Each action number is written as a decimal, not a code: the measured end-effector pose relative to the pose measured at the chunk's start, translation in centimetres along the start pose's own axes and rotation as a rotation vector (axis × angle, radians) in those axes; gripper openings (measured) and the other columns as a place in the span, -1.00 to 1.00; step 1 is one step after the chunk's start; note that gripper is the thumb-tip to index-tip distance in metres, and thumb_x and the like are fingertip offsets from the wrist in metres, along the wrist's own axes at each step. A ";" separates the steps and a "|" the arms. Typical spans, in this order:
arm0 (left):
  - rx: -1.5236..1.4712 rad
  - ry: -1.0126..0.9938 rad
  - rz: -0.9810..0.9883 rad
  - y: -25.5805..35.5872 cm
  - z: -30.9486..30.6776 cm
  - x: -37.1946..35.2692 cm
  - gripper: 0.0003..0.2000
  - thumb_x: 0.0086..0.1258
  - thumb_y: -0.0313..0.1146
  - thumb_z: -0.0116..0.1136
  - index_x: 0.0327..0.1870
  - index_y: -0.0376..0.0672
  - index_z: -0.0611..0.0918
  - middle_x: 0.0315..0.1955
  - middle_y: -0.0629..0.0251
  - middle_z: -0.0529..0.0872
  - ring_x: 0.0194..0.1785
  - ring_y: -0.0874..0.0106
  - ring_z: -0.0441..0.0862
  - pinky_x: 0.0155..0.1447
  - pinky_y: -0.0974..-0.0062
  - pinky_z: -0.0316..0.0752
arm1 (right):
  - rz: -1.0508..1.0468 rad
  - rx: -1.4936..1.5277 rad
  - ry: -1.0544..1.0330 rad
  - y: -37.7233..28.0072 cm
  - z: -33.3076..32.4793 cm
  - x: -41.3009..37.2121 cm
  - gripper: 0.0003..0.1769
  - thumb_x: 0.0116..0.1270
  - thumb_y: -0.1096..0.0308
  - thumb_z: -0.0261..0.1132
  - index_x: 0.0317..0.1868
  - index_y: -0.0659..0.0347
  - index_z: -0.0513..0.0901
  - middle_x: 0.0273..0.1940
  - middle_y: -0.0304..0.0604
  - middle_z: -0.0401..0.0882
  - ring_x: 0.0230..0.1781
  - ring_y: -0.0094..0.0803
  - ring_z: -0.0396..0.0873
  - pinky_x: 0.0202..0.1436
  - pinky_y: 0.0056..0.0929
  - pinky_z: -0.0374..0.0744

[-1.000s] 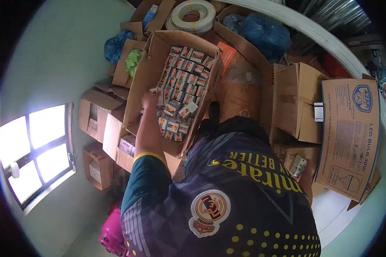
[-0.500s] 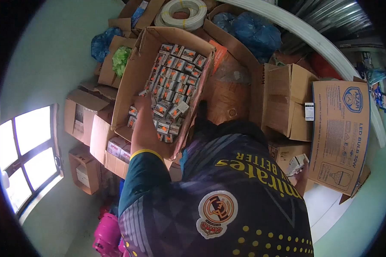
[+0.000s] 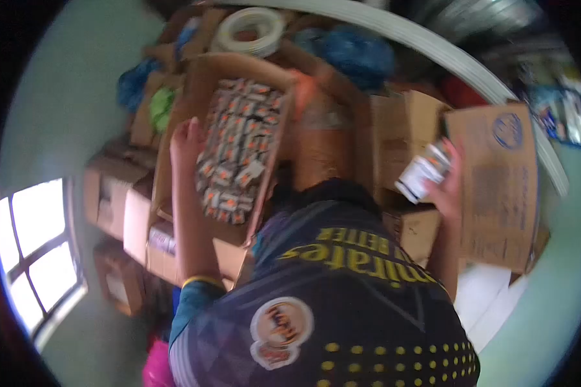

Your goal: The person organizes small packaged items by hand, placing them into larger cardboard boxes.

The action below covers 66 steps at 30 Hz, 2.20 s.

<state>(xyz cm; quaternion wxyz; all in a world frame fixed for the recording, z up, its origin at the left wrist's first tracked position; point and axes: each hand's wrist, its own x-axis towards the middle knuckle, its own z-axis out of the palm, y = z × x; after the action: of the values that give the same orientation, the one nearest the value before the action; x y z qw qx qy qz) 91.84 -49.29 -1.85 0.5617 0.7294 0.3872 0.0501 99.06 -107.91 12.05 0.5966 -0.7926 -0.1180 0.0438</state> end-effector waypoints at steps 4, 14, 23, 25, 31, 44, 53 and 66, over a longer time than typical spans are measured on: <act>-0.371 -0.685 0.111 14.8 6.3 -10.5 -0.41 0.59 -0.04 0.15 0.54 -0.10 0.38 0.18 0.15 0.64 0.06 0.36 0.69 0.01 0.38 0.67 | -0.595 -0.640 -0.172 -6.7 7.5 5.5 0.39 -0.12 0.07 0.71 0.67 0.05 0.07 0.68 0.43 -0.33 0.72 0.36 -0.26 0.67 0.14 0.04; 0.125 -0.787 0.638 21.6 10.1 -17.0 0.14 0.28 0.20 0.46 0.67 -0.25 0.02 0.31 -0.38 0.54 0.23 -0.17 0.68 0.32 0.11 0.54 | -0.812 -0.513 -0.241 -10.8 16.1 8.2 0.50 -0.28 0.12 0.74 0.70 -0.23 0.02 0.65 0.51 -0.21 0.62 0.51 0.02 0.56 0.21 0.29; -0.360 -0.971 0.545 14.5 12.4 -12.8 0.07 0.21 -0.18 0.61 0.65 -0.28 0.13 0.36 -0.08 0.53 0.44 0.21 0.50 0.47 0.30 0.40 | -0.570 -0.644 -0.350 -10.0 17.9 6.2 0.39 -0.17 0.06 0.78 0.67 -0.04 0.16 0.66 0.27 -0.02 0.55 0.29 0.26 0.51 0.09 0.40; -0.460 -0.948 0.432 13.9 12.1 -12.7 0.05 0.20 -0.26 0.61 0.65 -0.28 0.15 0.37 -0.05 0.52 0.42 0.28 0.50 0.48 0.33 0.40 | -0.466 -0.571 -0.364 -10.1 17.9 6.1 0.35 -0.10 0.08 0.76 0.67 -0.02 0.16 0.62 0.20 0.14 0.50 0.20 0.36 0.48 0.04 0.44; -0.358 -0.943 0.267 14.6 9.8 -12.3 -0.20 0.22 -0.22 0.60 0.46 -0.33 0.46 0.13 0.10 0.71 0.20 0.38 0.65 0.32 0.38 0.52 | -0.172 -0.423 -0.394 -10.8 17.0 7.2 -0.06 0.13 0.25 0.65 0.53 0.09 0.45 0.31 0.05 0.62 0.25 -0.04 0.64 0.16 -0.20 0.66; 0.082 -0.523 0.515 15.1 8.2 -10.9 -0.27 0.20 -0.16 0.60 0.36 -0.33 0.59 0.01 0.08 0.79 0.05 0.38 0.71 0.19 0.38 0.59 | -0.538 -0.426 -0.341 -10.3 17.3 9.3 -0.26 0.24 0.23 0.60 0.41 0.20 0.57 0.29 0.07 0.64 0.29 -0.05 0.62 0.36 -0.17 0.56; 0.008 0.208 -0.193 1.0 5.2 -0.2 -0.35 0.16 -0.04 0.57 0.15 -0.32 0.62 -0.06 -0.04 0.80 0.03 0.04 0.77 0.14 0.18 0.64 | -0.133 -0.289 -0.049 -1.0 10.8 3.8 -0.55 0.44 0.28 0.44 0.27 0.25 0.65 0.16 0.01 0.72 0.13 -0.24 0.70 0.22 -0.29 0.60; 0.582 0.333 -0.239 -9.7 5.5 4.0 -0.20 0.25 0.24 0.33 0.28 -0.34 0.60 0.18 -0.19 0.70 0.24 -0.10 0.67 0.28 -0.07 0.57 | 0.417 -0.367 0.305 7.2 2.7 -8.7 -0.69 0.57 0.27 0.34 0.15 0.30 0.69 -0.04 -0.13 0.74 -0.05 -0.44 0.69 0.07 -0.44 0.64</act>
<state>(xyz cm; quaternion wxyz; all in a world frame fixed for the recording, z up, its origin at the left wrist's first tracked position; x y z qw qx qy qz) 92.51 -50.40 -13.62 0.2615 0.7903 0.5541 -0.0104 91.08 -109.39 3.75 0.4327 -0.8915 0.1320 0.0240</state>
